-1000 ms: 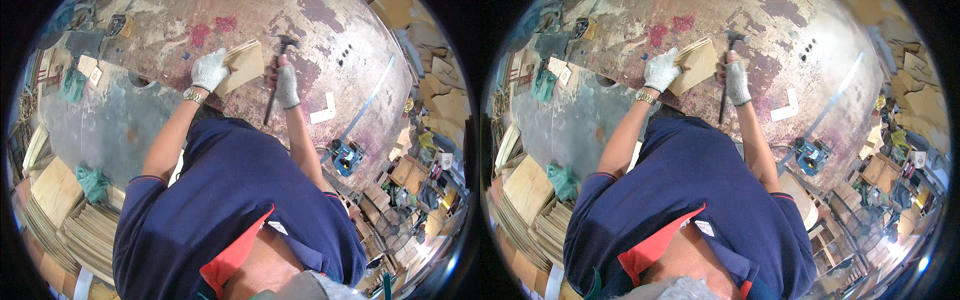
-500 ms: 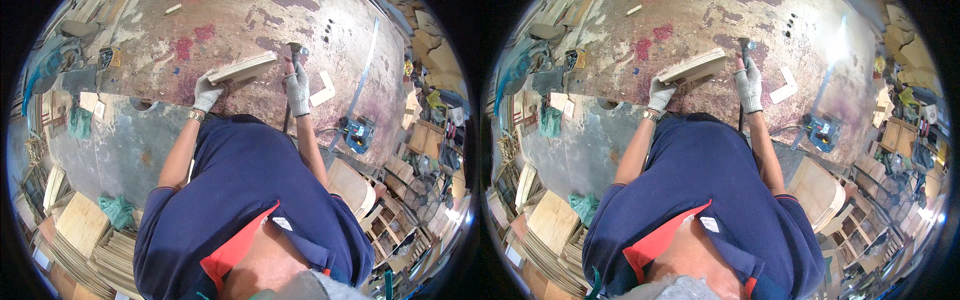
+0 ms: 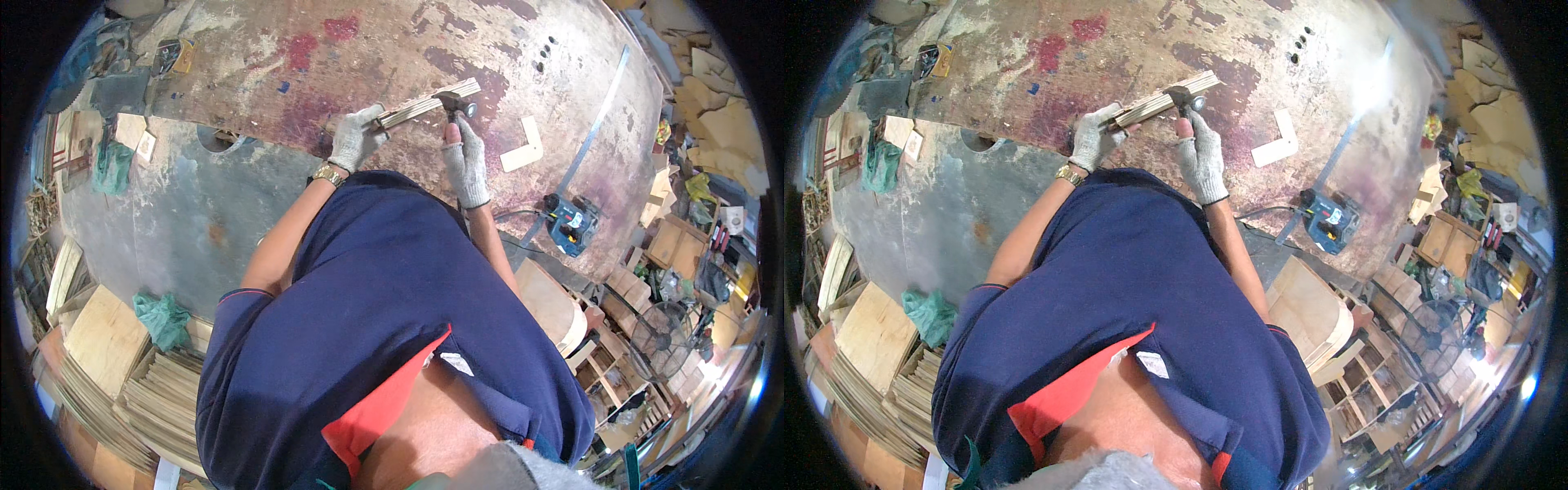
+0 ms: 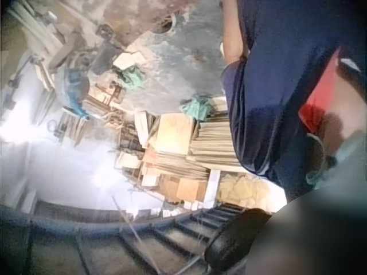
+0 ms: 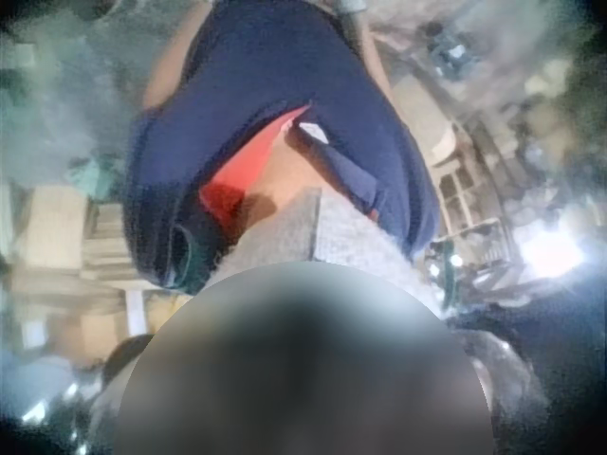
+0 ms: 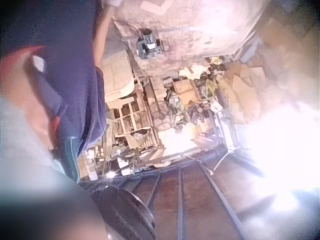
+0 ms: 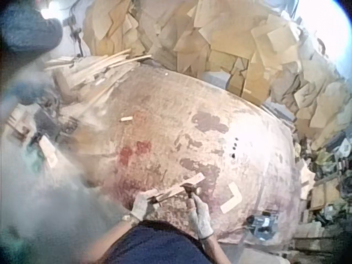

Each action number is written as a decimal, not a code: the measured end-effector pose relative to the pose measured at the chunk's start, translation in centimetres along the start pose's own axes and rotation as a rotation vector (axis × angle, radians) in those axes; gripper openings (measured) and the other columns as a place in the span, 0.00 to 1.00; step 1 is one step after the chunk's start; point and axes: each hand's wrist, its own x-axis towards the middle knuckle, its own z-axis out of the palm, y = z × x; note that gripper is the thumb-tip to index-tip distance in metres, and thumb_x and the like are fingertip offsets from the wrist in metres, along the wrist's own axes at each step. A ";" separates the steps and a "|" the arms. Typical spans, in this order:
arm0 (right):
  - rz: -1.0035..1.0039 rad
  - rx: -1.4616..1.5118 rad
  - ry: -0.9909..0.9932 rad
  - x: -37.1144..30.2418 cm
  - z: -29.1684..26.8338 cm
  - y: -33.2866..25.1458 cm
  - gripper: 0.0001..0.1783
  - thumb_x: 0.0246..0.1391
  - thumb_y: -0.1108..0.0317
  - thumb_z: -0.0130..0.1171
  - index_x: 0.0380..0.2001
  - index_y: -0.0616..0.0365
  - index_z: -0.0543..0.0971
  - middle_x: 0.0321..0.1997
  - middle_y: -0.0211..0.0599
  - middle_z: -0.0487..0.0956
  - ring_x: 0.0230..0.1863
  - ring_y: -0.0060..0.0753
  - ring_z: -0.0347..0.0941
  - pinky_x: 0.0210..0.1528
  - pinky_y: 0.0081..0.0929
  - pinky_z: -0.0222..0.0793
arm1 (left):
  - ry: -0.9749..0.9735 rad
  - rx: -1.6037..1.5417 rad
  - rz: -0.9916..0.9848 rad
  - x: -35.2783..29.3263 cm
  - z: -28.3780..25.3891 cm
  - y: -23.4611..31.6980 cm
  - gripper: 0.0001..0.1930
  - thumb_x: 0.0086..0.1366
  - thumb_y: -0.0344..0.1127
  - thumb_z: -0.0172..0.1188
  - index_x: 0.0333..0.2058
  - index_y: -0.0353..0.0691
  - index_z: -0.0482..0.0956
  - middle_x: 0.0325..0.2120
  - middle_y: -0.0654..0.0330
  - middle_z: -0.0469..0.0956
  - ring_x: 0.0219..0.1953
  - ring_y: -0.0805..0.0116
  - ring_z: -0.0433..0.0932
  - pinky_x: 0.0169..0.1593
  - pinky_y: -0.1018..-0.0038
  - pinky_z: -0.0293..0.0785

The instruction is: The person handles various wooden pieces, aligns them, and uses a hammer to tap small wooden blocks together on a workbench. They also move around the workshop, pick up wood pieces, and place them on the bench.

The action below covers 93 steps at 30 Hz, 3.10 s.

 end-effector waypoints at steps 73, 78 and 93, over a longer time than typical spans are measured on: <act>-0.002 -0.147 -0.082 7.5 3.4 2.0 0.24 0.70 0.48 0.48 0.42 0.60 0.80 0.29 0.56 0.81 0.36 0.62 0.80 0.38 0.51 0.72 | -0.289 0.537 -0.203 9.2 -3.4 5.4 0.23 0.56 0.50 0.69 0.44 0.43 0.76 0.34 0.47 0.85 0.39 0.47 0.86 0.42 0.54 0.82; -0.060 -0.154 0.018 7.1 4.9 3.1 0.21 0.69 0.50 0.47 0.46 0.56 0.78 0.32 0.62 0.79 0.38 0.70 0.76 0.37 0.57 0.69 | -0.269 0.596 -0.126 8.9 -3.1 5.5 0.22 0.56 0.51 0.69 0.43 0.45 0.75 0.32 0.48 0.84 0.37 0.49 0.86 0.41 0.54 0.81; 0.122 -0.248 -0.099 2.1 -1.2 0.8 0.27 0.72 0.47 0.45 0.48 0.62 0.78 0.28 0.55 0.80 0.35 0.51 0.80 0.40 0.43 0.72 | -0.200 0.603 -0.036 3.7 -0.1 7.6 0.20 0.60 0.48 0.68 0.44 0.46 0.73 0.31 0.52 0.84 0.34 0.50 0.85 0.35 0.57 0.81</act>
